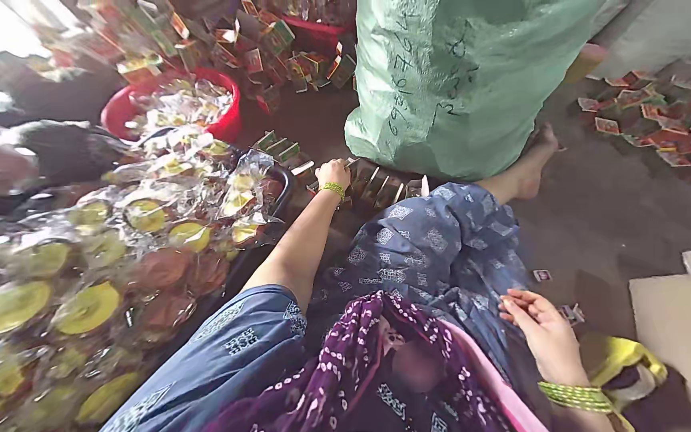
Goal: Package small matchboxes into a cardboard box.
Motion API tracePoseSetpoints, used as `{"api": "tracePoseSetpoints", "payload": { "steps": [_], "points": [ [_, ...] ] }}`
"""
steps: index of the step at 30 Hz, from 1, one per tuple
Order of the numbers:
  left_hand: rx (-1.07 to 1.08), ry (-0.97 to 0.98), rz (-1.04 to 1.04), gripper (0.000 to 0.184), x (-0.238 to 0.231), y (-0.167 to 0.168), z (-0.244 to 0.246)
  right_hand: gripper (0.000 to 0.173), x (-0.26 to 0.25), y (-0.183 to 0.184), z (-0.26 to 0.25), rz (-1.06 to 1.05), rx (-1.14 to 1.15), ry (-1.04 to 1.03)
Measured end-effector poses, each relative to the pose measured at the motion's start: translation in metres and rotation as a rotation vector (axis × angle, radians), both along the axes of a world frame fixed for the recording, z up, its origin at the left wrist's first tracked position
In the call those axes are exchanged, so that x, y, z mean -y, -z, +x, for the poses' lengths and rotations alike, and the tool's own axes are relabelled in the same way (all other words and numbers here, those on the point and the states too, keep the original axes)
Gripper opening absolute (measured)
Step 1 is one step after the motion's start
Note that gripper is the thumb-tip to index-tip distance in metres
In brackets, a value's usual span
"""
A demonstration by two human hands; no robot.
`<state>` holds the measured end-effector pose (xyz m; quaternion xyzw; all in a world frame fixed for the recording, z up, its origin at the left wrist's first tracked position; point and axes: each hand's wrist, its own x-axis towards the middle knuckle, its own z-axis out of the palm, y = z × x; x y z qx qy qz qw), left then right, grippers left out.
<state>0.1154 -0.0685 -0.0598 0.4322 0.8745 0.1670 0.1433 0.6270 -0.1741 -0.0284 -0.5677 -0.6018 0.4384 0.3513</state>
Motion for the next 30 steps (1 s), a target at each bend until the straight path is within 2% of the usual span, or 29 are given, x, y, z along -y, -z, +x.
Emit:
{"api": "tracePoseSetpoints", "payload": {
  "steps": [3, 6, 8, 11, 13, 15, 16, 18, 19, 21, 23, 25, 27, 30],
  "points": [
    [-0.047, 0.017, -0.031, 0.03, -0.009, -0.003, -0.003, 0.028, 0.005, -0.002, 0.004, 0.015, -0.001, 0.013],
    [-0.134, 0.063, 0.198, 0.028, -0.005, -0.016, 0.004, 0.027, 0.009, -0.004, 0.008, 0.034, 0.009, 0.035],
    [-0.185, 0.206, 0.381, 0.029, 0.007, -0.035, 0.02, 0.027, 0.01, -0.004, 0.006, 0.043, -0.01, 0.057],
    [-0.192, 0.519, 0.652, 0.027, 0.032, -0.069, 0.05, 0.026, 0.005, -0.011, -0.006, 0.06, -0.049, 0.05],
    [-0.101, 0.712, 0.871, 0.022, 0.045, -0.09, 0.073, 0.027, -0.004, -0.02, -0.018, 0.084, -0.063, 0.007],
    [0.203, 0.871, 0.984, 0.018, 0.057, -0.11, 0.1, 0.03, -0.013, -0.032, -0.035, 0.067, -0.124, 0.002],
    [0.44, 0.936, 0.976, 0.017, 0.063, -0.118, 0.114, 0.033, -0.018, -0.038, -0.043, 0.025, -0.216, 0.006],
    [1.007, 1.054, 0.833, 0.021, 0.069, -0.123, 0.142, 0.039, -0.025, -0.041, -0.053, -0.068, -0.515, -0.071],
    [1.266, 1.087, 0.728, 0.021, 0.071, -0.123, 0.157, 0.042, -0.026, -0.04, -0.054, -0.113, -0.659, -0.182],
    [1.592, 1.13, 0.536, 0.022, 0.074, -0.118, 0.186, 0.045, -0.022, -0.035, -0.053, -0.221, -0.892, -0.511],
    [1.729, 1.139, 0.414, 0.022, 0.077, -0.11, 0.212, 0.047, -0.011, -0.028, -0.049, -0.286, -1.009, -0.788],
    [1.768, 1.107, 0.346, 0.022, 0.077, -0.098, 0.23, 0.045, 0.001, -0.023, -0.04, -0.305, -0.99, -0.849],
    [1.746, 0.958, 0.304, 0.024, 0.078, -0.083, 0.245, 0.041, 0.014, -0.024, -0.03, -0.285, -0.904, -0.678],
    [1.606, 0.731, 0.169, 0.05, 0.078, -0.067, 0.265, 0.043, 0.026, -0.027, -0.02, -0.167, -0.832, -0.27]
  ]
}}
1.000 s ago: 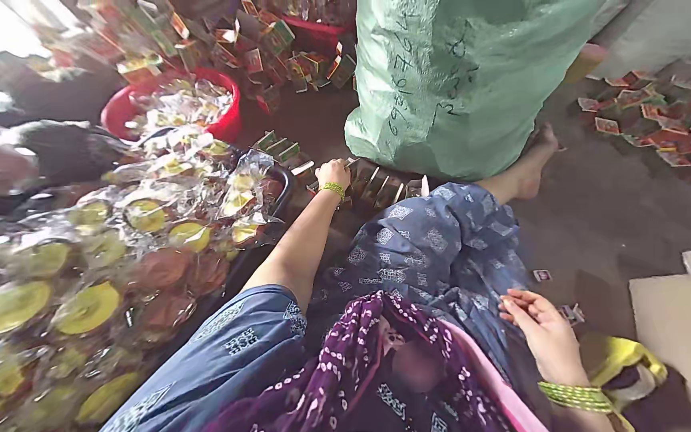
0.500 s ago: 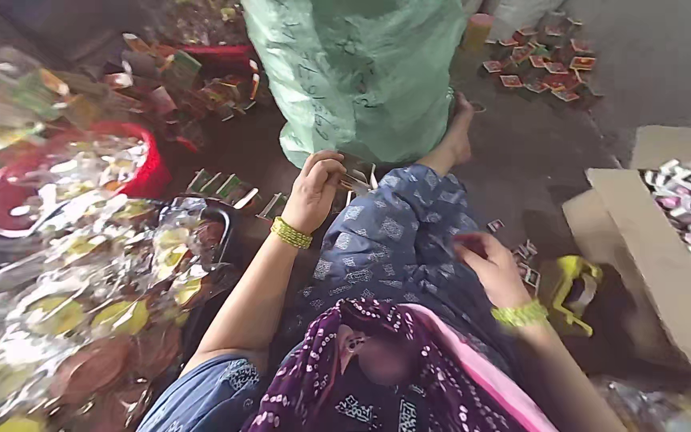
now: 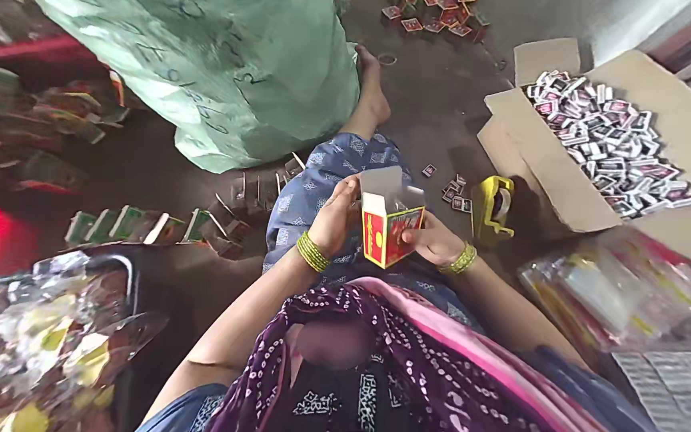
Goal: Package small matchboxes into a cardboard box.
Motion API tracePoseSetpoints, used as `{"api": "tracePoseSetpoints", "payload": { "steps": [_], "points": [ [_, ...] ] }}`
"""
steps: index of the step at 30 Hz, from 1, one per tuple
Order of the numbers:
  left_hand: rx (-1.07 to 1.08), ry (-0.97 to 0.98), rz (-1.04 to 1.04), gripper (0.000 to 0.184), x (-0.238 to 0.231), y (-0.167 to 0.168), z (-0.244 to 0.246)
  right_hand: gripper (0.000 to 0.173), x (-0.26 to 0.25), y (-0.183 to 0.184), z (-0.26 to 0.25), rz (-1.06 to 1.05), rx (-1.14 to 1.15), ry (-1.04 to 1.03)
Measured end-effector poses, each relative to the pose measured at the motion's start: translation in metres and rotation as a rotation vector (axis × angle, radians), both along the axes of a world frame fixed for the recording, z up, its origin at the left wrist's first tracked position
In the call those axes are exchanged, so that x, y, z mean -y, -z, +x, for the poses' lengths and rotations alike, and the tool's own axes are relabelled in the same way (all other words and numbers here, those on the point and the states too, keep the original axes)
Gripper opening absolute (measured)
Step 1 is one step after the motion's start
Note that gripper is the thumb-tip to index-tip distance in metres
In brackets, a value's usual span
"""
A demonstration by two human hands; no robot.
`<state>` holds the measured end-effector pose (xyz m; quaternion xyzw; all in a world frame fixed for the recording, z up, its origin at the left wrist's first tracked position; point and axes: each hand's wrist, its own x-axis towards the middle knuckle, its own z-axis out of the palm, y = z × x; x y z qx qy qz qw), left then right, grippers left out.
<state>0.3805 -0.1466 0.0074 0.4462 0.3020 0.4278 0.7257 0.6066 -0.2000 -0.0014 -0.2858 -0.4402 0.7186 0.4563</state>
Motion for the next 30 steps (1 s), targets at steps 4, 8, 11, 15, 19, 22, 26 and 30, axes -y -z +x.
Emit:
{"api": "tracePoseSetpoints", "payload": {
  "steps": [4, 8, 11, 15, 19, 22, 26, 30],
  "points": [
    [-0.098, 0.139, 0.046, 0.055, 0.001, 0.024, 0.017, 0.054, -0.005, 0.006, 0.006, 0.163, 0.44, 0.312],
    [-0.322, 0.052, 0.099, 0.088, 0.001, 0.046, 0.03, 0.051, -0.015, 0.011, 0.024, 0.268, 0.738, 0.214],
    [-0.35, 0.076, 0.178, 0.083, -0.001, 0.058, 0.027, 0.048, -0.052, 0.031, 0.058, 0.253, 1.118, 0.381],
    [-0.354, 0.117, 0.321, 0.075, -0.003, 0.06, 0.022, 0.049, -0.102, 0.086, 0.115, 0.025, 1.693, 0.397],
    [-0.371, 0.133, 0.378, 0.073, -0.003, 0.06, 0.019, 0.043, -0.102, 0.128, 0.134, -0.089, 1.792, 0.436],
    [-0.37, 0.135, 0.383, 0.074, -0.003, 0.061, 0.019, 0.038, -0.092, 0.133, 0.129, -0.041, 1.78, 0.475],
    [-0.364, 0.103, 0.403, 0.072, -0.002, 0.063, 0.02, 0.057, -0.082, 0.123, 0.127, -0.121, 1.692, 0.511],
    [-0.393, 0.061, 0.457, 0.071, 0.001, 0.06, 0.019, 0.049, -0.072, 0.096, 0.125, -0.123, 1.633, 0.488]
  ]
}}
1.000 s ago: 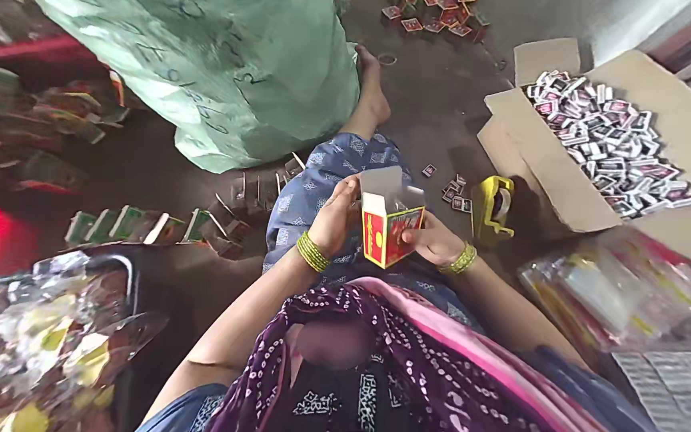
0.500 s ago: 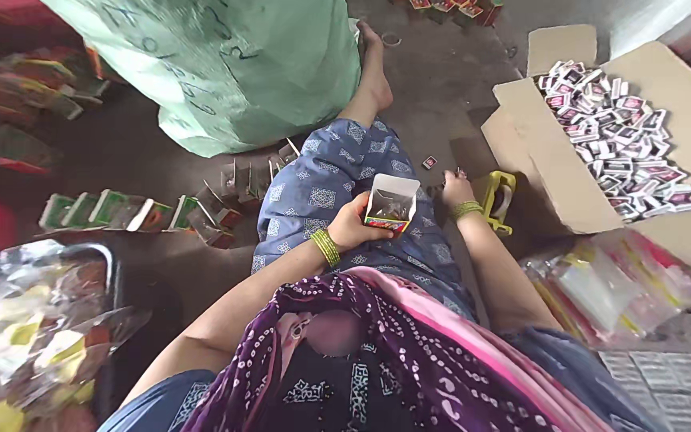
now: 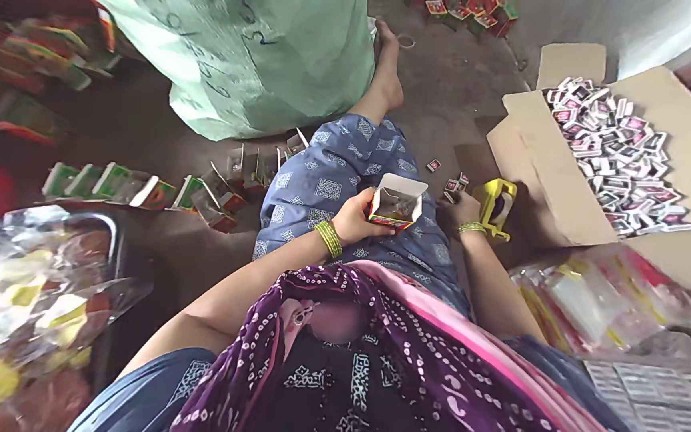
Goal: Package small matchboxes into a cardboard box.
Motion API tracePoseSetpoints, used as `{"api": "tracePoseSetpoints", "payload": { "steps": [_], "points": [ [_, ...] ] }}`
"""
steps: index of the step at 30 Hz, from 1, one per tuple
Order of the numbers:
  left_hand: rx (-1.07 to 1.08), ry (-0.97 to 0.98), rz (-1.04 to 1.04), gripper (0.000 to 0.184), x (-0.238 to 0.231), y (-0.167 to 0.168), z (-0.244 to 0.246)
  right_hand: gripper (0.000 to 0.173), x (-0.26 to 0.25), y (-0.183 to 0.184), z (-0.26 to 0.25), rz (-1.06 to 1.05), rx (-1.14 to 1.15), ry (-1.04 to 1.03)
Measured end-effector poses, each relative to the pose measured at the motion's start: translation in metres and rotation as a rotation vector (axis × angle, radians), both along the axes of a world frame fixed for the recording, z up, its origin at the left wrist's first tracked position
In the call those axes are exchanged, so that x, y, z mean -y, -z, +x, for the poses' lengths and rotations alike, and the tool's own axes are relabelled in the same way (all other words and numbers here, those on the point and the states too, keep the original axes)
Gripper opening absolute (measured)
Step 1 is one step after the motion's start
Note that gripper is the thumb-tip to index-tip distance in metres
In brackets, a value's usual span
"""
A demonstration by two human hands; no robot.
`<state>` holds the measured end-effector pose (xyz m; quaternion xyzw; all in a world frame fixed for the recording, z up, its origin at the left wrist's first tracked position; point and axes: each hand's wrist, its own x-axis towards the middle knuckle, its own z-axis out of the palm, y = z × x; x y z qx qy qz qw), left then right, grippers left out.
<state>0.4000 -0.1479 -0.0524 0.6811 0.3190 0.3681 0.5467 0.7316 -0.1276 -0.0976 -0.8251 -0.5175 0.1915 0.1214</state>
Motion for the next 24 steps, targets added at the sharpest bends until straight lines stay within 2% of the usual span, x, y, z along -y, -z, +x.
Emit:
{"api": "tracePoseSetpoints", "payload": {
  "steps": [4, 6, 8, 11, 13, 16, 20, 24],
  "points": [
    [-0.023, -0.021, -0.001, 0.073, 0.003, 0.0, -0.001, 0.034, 0.013, -0.024, -0.011, 0.18, -0.26, 0.023],
    [-0.051, -0.03, -0.021, 0.076, 0.003, -0.001, -0.002, 0.041, 0.025, -0.045, -0.022, 0.389, -0.461, -0.024],
    [-0.073, -0.039, -0.044, 0.078, 0.002, 0.0, -0.002, 0.045, 0.038, -0.073, -0.04, 0.599, -0.589, -0.133],
    [-0.072, -0.052, -0.044, 0.077, 0.003, 0.001, -0.002, 0.032, 0.059, -0.117, -0.07, 0.765, -0.662, -0.407],
    [-0.08, -0.057, -0.043, 0.076, 0.004, -0.001, -0.002, 0.027, 0.067, -0.135, -0.089, 0.797, -0.54, -0.621],
    [-0.11, -0.06, -0.002, 0.075, 0.005, -0.001, -0.002, 0.017, 0.071, -0.138, -0.111, 0.779, -0.225, -0.844],
    [-0.096, -0.068, 0.04, 0.073, 0.007, 0.0, -0.004, 0.019, 0.074, -0.123, -0.123, 0.655, 0.049, -0.934],
    [-0.126, -0.049, 0.031, 0.073, 0.005, 0.002, -0.004, 0.028, 0.077, -0.116, -0.119, 0.571, 0.171, -0.983]
  ]
}}
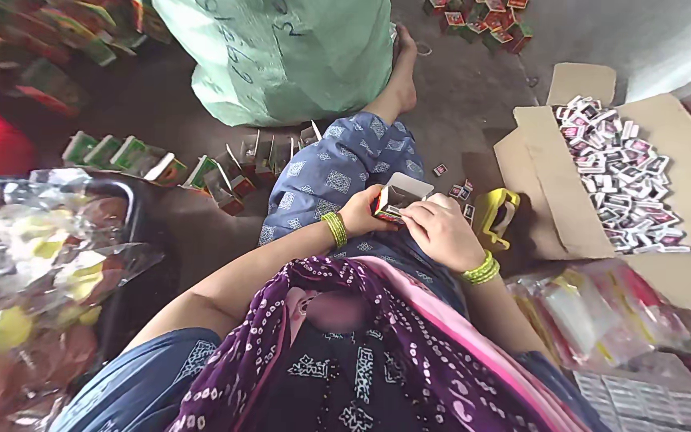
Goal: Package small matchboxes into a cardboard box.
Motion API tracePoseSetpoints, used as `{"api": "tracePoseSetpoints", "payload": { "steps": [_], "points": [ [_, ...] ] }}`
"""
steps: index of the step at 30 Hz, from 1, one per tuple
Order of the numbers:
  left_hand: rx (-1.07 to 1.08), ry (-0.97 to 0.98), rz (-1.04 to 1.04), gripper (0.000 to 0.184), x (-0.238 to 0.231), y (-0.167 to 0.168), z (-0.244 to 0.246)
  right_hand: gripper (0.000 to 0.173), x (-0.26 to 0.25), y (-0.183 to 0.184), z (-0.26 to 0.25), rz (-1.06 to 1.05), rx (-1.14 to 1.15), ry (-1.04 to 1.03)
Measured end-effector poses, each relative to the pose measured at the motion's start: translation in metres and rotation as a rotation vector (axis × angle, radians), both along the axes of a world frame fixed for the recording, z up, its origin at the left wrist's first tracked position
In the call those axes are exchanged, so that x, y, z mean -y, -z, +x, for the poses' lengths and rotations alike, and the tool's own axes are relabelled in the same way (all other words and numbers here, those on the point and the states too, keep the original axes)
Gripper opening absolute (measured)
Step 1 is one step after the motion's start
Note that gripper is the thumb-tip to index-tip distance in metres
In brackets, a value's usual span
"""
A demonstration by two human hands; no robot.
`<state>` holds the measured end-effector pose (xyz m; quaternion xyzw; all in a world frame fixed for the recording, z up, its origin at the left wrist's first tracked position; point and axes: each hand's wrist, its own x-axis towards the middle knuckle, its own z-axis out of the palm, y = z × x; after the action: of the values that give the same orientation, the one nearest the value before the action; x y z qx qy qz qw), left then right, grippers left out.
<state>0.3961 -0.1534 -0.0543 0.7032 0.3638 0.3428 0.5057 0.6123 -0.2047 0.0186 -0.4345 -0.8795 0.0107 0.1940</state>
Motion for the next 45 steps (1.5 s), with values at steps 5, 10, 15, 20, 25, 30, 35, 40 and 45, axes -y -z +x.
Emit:
{"api": "tracePoseSetpoints", "payload": {
  "steps": [5, 10, 15, 20, 25, 30, 35, 40, 45],
  "points": [
    [-0.066, 0.004, -0.014, 0.087, 0.0, 0.0, 0.003, 0.031, 0.0, 0.003, 0.007, -0.023, 0.025, 0.001],
    [-0.137, 0.0, 0.055, 0.103, 0.002, 0.001, 0.003, 0.032, -0.003, 0.01, 0.002, -0.025, 0.007, 0.018],
    [-0.124, -0.017, 0.07, 0.105, 0.002, -0.003, 0.003, 0.025, -0.002, 0.013, -0.006, -0.086, -0.199, 0.048],
    [-0.162, -0.043, 0.116, 0.106, 0.005, -0.008, 0.004, 0.021, 0.004, 0.011, -0.009, -0.086, -0.464, 0.143],
    [-0.198, -0.033, 0.141, 0.103, 0.008, -0.015, 0.003, 0.016, 0.002, -0.012, -0.014, -0.03, -0.41, 0.211],
    [-0.265, -0.037, 0.14, 0.101, 0.008, -0.013, 0.002, 0.017, -0.002, -0.022, -0.025, -0.05, -0.316, 0.206],
    [-0.27, -0.023, 0.175, 0.097, 0.009, -0.014, 0.001, 0.016, -0.001, -0.032, -0.02, -0.078, -0.227, 0.17],
    [-0.314, 0.047, 0.28, 0.089, 0.009, -0.018, 0.002, 0.018, -0.003, -0.019, -0.035, -0.053, -0.298, 0.196],
    [-0.302, 0.058, 0.216, 0.086, 0.006, -0.008, -0.002, 0.023, -0.001, 0.007, -0.048, 0.116, -0.264, 0.13]
  ]
}}
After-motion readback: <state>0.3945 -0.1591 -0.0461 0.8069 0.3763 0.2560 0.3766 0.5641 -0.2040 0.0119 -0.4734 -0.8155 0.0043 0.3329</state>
